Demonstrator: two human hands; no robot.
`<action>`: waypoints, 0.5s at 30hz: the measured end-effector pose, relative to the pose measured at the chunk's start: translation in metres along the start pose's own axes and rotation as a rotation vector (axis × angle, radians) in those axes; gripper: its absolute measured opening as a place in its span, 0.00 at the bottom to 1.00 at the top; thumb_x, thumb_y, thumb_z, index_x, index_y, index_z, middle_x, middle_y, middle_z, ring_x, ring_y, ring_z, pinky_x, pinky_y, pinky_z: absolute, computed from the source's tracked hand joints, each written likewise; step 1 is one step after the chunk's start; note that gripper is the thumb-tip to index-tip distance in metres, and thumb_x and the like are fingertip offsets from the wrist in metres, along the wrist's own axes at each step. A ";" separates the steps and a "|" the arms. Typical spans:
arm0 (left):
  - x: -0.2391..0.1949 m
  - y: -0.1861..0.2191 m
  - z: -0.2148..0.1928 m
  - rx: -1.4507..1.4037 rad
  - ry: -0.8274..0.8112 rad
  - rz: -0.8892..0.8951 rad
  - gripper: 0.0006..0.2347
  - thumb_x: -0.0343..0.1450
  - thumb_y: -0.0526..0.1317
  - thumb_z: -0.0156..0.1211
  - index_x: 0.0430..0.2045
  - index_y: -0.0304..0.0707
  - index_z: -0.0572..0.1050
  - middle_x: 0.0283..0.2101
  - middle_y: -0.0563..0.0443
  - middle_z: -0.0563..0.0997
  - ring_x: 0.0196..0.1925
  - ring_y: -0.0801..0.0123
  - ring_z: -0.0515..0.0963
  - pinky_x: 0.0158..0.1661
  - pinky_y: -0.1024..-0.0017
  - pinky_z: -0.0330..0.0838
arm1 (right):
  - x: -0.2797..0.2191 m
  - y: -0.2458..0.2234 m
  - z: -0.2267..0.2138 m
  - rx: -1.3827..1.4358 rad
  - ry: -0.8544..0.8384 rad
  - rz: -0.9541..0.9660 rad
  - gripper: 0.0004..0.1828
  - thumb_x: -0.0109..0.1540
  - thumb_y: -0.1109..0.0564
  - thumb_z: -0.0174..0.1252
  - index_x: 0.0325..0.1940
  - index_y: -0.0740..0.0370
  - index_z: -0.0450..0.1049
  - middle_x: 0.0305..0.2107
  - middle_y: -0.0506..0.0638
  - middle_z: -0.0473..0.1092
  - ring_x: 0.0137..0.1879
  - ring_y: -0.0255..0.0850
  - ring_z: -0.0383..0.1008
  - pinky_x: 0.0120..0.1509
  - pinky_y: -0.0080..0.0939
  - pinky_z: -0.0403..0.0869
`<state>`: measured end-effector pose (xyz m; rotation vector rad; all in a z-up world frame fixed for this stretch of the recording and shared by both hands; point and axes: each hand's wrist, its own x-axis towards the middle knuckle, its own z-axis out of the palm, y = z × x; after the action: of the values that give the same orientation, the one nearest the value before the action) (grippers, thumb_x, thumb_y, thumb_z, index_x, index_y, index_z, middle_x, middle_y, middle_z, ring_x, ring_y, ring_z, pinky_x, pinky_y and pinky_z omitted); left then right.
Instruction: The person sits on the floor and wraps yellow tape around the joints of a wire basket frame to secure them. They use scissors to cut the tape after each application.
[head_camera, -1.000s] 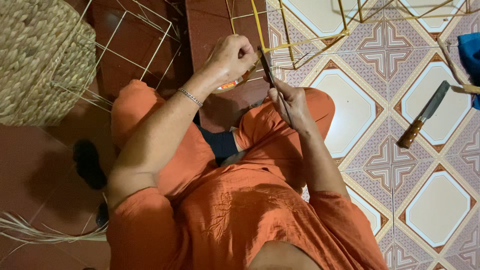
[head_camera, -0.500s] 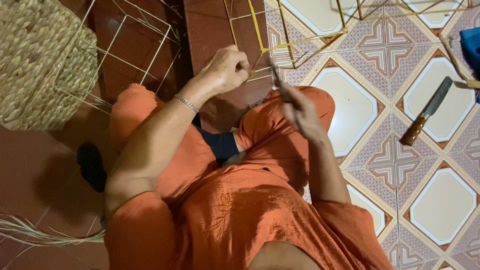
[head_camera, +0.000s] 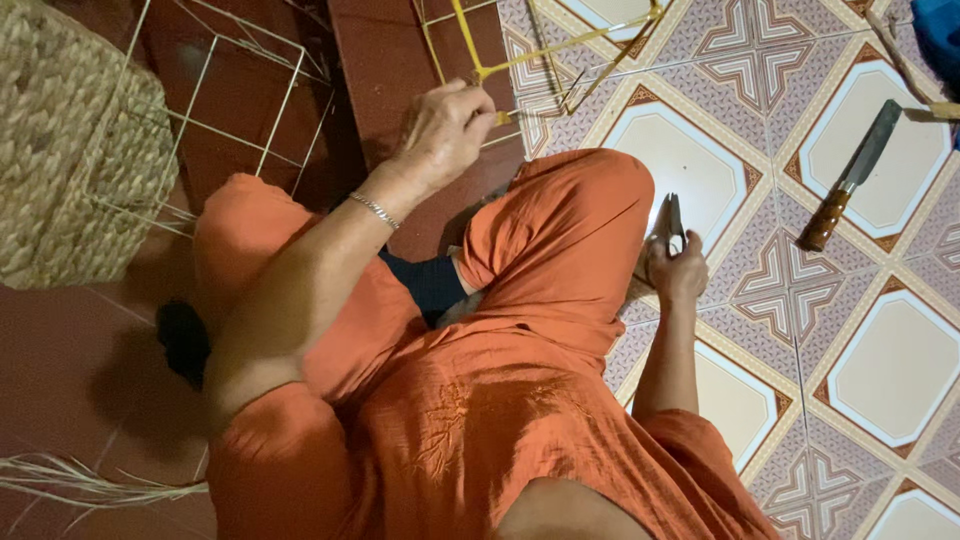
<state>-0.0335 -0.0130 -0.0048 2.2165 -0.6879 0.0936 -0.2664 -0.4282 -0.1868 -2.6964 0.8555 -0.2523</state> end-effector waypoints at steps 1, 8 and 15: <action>0.003 0.001 -0.005 -0.001 -0.012 -0.019 0.04 0.74 0.34 0.64 0.28 0.36 0.80 0.29 0.48 0.79 0.31 0.60 0.80 0.32 0.60 0.76 | -0.006 0.005 0.007 0.001 -0.008 0.007 0.34 0.59 0.45 0.70 0.63 0.66 0.72 0.31 0.61 0.77 0.39 0.59 0.79 0.48 0.59 0.76; 0.011 0.031 -0.084 -0.367 0.107 0.189 0.02 0.80 0.30 0.63 0.37 0.32 0.79 0.39 0.46 0.82 0.38 0.77 0.83 0.37 0.81 0.84 | 0.014 -0.031 -0.019 -0.213 -0.075 0.033 0.15 0.56 0.45 0.74 0.39 0.56 0.84 0.37 0.64 0.73 0.42 0.62 0.75 0.45 0.60 0.73; 0.021 0.072 -0.162 -0.626 0.065 0.037 0.03 0.79 0.31 0.63 0.43 0.28 0.78 0.36 0.47 0.83 0.23 0.80 0.76 0.21 0.82 0.69 | 0.054 -0.187 -0.089 0.903 -0.203 -0.528 0.26 0.73 0.50 0.53 0.72 0.66 0.66 0.63 0.57 0.69 0.69 0.46 0.69 0.65 0.45 0.72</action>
<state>-0.0277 0.0554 0.1600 1.5946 -0.6184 -0.0295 -0.1460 -0.3352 -0.0369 -1.9670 -0.0765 -0.3579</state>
